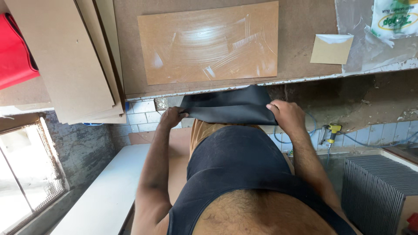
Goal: The person applies glue to a cardboard sheet, places a black sheet on top, presses it down, flips the assembly, and trims the edges with a utility knife. This process is repeated for multiple sheets.
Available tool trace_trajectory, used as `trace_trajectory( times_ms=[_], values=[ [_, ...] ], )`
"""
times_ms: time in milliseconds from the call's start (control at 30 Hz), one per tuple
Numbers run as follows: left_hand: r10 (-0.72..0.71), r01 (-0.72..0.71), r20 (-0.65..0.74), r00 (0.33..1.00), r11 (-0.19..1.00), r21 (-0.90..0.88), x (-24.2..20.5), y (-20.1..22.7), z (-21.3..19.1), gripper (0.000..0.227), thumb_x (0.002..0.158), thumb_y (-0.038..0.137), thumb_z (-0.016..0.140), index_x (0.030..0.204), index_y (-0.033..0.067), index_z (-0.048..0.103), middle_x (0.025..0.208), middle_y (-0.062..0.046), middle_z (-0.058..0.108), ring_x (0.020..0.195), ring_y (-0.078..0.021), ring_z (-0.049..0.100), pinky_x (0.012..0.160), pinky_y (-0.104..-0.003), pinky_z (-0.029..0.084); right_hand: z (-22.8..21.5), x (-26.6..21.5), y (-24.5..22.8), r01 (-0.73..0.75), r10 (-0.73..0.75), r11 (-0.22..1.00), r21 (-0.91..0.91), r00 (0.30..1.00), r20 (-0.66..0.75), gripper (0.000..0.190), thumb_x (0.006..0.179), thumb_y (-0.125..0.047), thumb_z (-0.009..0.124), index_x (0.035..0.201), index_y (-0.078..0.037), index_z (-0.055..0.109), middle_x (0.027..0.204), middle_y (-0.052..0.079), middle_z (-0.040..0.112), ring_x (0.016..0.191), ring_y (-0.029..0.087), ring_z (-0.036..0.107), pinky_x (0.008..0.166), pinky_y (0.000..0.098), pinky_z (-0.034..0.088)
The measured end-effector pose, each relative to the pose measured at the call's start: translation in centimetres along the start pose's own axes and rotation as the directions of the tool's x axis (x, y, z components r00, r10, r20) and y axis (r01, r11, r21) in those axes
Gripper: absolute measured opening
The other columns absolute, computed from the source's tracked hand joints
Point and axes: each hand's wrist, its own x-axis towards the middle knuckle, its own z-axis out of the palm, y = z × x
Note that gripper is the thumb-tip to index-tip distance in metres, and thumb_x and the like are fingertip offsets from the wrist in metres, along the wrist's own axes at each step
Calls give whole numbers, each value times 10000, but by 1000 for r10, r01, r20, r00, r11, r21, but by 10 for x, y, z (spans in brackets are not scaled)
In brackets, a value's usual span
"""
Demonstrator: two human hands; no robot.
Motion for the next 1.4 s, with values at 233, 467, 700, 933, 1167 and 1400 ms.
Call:
trace_trajectory(
  times_ms=[233, 467, 700, 933, 1167, 1400],
  values=[
    [96, -101, 122, 988, 994, 40, 57, 34, 69, 267, 901, 386, 719, 1135, 265, 763, 1090, -103, 760, 1051, -330, 709, 933, -473, 549, 18, -21, 78, -338, 355, 931, -137, 927, 125, 325, 974, -484, 640, 1101, -231, 800, 1081, 87, 763, 1000, 352, 709, 843, 503, 545],
    [108, -147, 260, 959, 980, 136, 76, 64, 89, 209, 929, 306, 702, 1089, 199, 784, 1115, -125, 749, 1079, -317, 704, 944, -470, 545, 39, 16, 115, -476, 478, 878, 45, 873, -95, 335, 1004, -443, 667, 1146, -156, 765, 1108, 126, 747, 1010, 355, 691, 863, 512, 498],
    [-18, 14, -16, 1000, 976, -215, 12, 44, -25, 281, 934, 271, 764, 1118, 58, 753, 1014, -186, 760, 940, -315, 725, 849, -457, 556, 45, 59, 56, 123, 148, 916, 383, 782, -605, 188, 1133, -197, 640, 1121, -43, 747, 1076, 114, 710, 999, 282, 694, 891, 402, 545],
    [-254, -325, -525, 812, 552, -768, -17, 27, -126, 133, 1016, 109, 690, 1098, 7, 710, 929, -50, 721, 831, -102, 619, 750, -276, 508, 45, 109, -24, 245, 336, 735, 632, 678, -653, 178, 1017, -168, 735, 1054, 3, 705, 919, 100, 714, 841, 195, 641, 776, 344, 543],
    [-442, -91, -814, 376, 857, -507, 74, 63, -143, 234, 1035, 219, 631, 1043, -4, 701, 947, -144, 727, 885, -306, 672, 815, -437, 515, 45, 175, -47, 130, 268, 898, 420, 594, -758, 248, 1100, -273, 654, 1081, -34, 717, 1002, 78, 691, 940, 230, 693, 807, 396, 560],
    [-443, -17, -827, 346, 879, -477, 138, 70, -161, 304, 1084, 332, 581, 1165, 71, 712, 1054, -85, 692, 1033, -264, 621, 907, -430, 501, 49, 244, -40, -60, 227, 970, 237, 577, -785, 191, 1114, -262, 605, 1103, -127, 739, 1030, 29, 656, 978, 188, 639, 945, 476, 420]
  ],
)
